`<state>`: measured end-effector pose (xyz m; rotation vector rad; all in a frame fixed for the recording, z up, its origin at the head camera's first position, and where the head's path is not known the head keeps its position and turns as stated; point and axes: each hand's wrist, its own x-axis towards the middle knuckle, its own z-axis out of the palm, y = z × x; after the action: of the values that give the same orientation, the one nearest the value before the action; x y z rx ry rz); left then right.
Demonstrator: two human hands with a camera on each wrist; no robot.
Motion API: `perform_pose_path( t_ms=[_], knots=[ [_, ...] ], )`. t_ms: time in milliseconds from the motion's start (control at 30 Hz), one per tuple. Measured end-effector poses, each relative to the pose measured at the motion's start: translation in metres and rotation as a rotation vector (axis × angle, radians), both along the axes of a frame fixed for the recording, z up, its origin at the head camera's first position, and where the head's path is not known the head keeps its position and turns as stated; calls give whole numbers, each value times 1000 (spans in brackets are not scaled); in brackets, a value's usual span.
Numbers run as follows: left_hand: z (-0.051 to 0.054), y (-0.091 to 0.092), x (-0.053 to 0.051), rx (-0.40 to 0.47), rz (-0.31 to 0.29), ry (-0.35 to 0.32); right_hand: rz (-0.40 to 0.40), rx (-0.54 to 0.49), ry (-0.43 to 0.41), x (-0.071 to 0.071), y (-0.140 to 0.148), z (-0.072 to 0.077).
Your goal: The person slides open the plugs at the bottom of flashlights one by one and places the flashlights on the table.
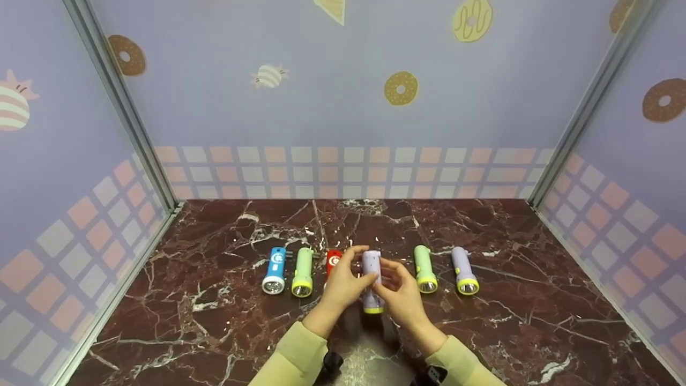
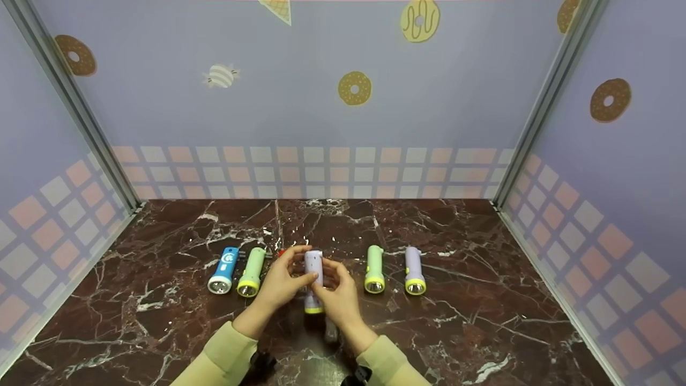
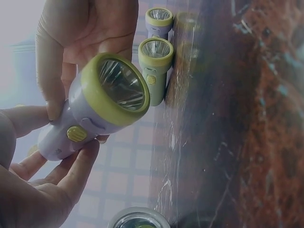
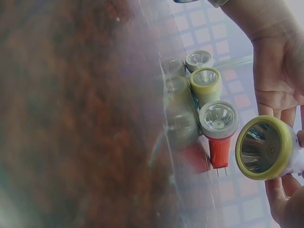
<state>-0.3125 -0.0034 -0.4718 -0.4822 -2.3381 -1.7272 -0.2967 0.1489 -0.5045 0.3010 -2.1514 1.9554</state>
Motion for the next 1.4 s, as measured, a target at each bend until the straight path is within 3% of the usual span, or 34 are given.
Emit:
perform_pose_path(
  t_ms=[467, 867, 1400],
  knots=[
    [-2, 1, 0, 47, -27, -47, 5, -18, 0, 1, -1, 0],
    [-3, 0, 0, 98, -43, -12, 3, -12, 0, 3, -2, 0],
    [-3, 1, 1, 122, -51, -40, -7, 0, 2, 3, -2, 0]
  ],
)
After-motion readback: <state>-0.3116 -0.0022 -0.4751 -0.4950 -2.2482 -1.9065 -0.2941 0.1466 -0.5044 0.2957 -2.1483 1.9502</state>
